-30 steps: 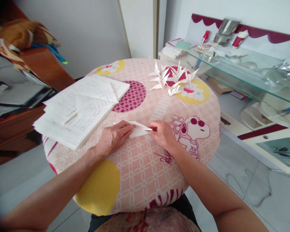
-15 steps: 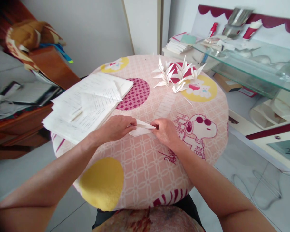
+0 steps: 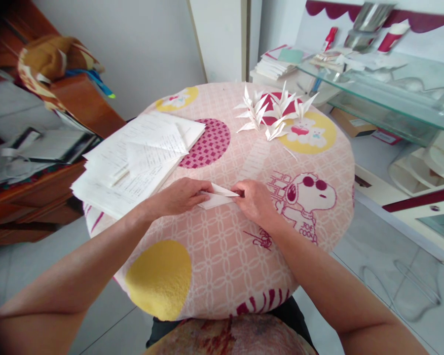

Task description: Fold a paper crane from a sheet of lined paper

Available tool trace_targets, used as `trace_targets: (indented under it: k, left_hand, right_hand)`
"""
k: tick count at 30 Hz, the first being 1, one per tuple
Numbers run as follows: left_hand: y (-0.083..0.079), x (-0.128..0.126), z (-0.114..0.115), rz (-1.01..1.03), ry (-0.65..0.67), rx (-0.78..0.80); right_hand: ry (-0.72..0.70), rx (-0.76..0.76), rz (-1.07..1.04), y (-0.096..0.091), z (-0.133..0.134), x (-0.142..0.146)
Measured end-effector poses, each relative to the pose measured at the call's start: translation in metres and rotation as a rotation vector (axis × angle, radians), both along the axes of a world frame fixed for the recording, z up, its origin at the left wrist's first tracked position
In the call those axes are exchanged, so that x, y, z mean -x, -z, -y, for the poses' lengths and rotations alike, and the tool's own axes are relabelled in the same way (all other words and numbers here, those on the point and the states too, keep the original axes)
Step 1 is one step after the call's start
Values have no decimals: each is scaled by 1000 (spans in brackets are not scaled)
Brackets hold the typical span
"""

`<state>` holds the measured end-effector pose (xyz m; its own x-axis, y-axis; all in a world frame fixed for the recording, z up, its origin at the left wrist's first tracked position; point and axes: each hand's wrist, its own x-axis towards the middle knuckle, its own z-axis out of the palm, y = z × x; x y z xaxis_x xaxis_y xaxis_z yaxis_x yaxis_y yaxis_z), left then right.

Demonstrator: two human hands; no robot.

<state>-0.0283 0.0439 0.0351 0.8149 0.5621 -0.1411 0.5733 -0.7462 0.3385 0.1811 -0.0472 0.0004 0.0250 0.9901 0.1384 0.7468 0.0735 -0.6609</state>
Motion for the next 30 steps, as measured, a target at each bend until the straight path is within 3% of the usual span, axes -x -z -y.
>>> trace_targets:
  k: [7, 13, 23, 26, 30]
  left_hand:
    - [9, 0, 19, 67, -175, -96]
    - [14, 2, 18, 117, -171, -71]
    - [-4, -10, 24, -186, -162, -153]
    - [-3, -11, 23, -198, -164, -148]
    - [-1, -11, 22, -189, -167, -142]
  right_hand:
    - [12, 6, -21, 0, 0, 0]
    - [44, 25, -75, 1, 1, -3]
    - [76, 11, -105, 2, 4, -5]
    - [73, -113, -166, -1, 9, -6]
    - [-7, -441, -76, -6, 15, 4]
